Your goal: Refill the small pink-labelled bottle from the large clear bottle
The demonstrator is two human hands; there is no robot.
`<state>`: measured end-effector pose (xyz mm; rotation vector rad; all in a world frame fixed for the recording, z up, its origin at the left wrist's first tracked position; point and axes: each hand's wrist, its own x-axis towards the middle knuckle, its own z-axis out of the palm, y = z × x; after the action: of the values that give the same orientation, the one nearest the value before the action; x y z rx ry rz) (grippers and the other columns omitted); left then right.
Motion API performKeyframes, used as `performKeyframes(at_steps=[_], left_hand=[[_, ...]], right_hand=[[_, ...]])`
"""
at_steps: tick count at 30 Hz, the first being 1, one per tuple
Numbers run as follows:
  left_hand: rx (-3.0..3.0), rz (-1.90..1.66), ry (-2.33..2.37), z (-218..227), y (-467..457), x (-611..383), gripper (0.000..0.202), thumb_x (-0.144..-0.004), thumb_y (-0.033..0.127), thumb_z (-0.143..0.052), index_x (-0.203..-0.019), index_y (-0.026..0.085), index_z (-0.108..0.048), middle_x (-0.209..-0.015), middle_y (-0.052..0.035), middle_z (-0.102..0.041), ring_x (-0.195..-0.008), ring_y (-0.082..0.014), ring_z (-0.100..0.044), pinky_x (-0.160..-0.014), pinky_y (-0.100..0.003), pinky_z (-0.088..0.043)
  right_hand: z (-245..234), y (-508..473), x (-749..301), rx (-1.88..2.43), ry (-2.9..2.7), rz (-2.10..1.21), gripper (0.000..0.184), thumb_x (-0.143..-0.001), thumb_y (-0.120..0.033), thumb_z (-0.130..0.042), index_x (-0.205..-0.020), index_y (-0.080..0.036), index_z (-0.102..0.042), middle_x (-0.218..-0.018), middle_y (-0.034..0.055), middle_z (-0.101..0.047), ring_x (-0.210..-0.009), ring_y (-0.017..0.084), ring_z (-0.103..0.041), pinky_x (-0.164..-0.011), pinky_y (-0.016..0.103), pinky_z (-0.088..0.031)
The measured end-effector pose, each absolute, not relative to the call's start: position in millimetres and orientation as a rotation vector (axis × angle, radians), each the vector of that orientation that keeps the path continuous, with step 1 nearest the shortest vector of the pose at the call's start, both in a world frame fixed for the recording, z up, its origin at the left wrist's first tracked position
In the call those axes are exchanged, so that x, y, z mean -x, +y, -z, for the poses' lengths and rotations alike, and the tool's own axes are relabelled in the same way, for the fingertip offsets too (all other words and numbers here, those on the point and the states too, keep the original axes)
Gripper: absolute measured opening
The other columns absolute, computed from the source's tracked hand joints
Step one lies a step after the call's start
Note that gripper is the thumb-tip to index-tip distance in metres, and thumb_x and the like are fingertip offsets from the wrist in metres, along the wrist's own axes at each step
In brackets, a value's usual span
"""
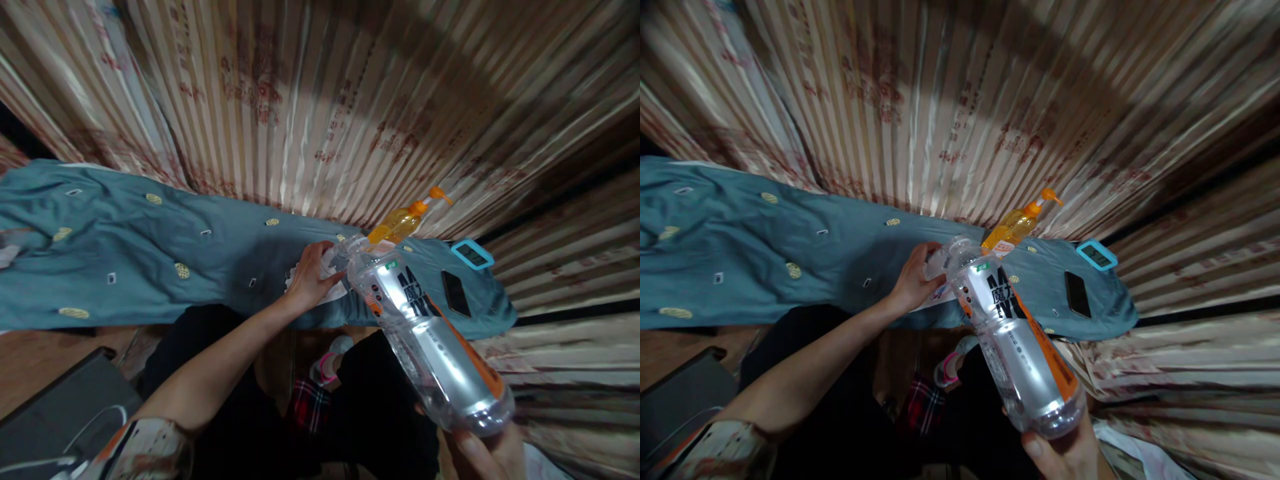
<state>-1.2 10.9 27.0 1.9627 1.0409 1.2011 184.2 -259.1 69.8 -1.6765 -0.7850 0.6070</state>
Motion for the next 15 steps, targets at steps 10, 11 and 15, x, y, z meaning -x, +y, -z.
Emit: performKeyframes(at_steps=[10, 11, 15], left_hand=[[-1.996, -1.197, 1.028, -28.8, 11.2, 3.3, 0.048, -0.083, 0.029, -0.076, -0.124, 0.023, -0.053, -0.122, -0.0076, -0.063, -0.112, -0.0275, -0.06, -0.098, -0.044, -0.052], [-1.992, -1.195, 1.025, -29.2, 11.0, 3.4, 0.048, -0.082, 0.028, -0.076, -0.124, 0.023, -0.053, -0.122, -0.0077, -0.063, -0.113, -0.0274, -0.06, -0.098, -0.044, -0.052], [-1.979, -1.192, 1.017, -29.9, 10.5, 3.2, 0.047, -0.082, 0.026, -0.076, -0.122, 0.02, -0.052, -0.123, -0.0088, -0.063, -0.115, -0.0272, -0.059, -0.1, -0.042, -0.051]], right_hand=[[-84.1, -254.0, -173.5, 1.685, -0.632, -0.634, 0.103, -0.059, -0.056, -0.088, -0.147, -0.023, -0.047, -0.128, 0.0101, -0.065, -0.108, 0.03, -0.065, -0.087, 0.034, -0.057], [-85.5, -253.1, -171.7, 1.675, -0.622, -0.637, 0.104, -0.058, -0.055, -0.089, -0.147, -0.024, -0.047, -0.13, 0.0094, -0.064, -0.109, 0.03, -0.065, -0.087, 0.033, -0.057], [-88.7, -249.5, -166.4, 1.656, -0.601, -0.634, 0.103, -0.056, -0.056, -0.09, -0.146, -0.028, -0.048, -0.134, 0.0077, -0.061, -0.111, 0.029, -0.064, -0.077, 0.029, -0.059]])
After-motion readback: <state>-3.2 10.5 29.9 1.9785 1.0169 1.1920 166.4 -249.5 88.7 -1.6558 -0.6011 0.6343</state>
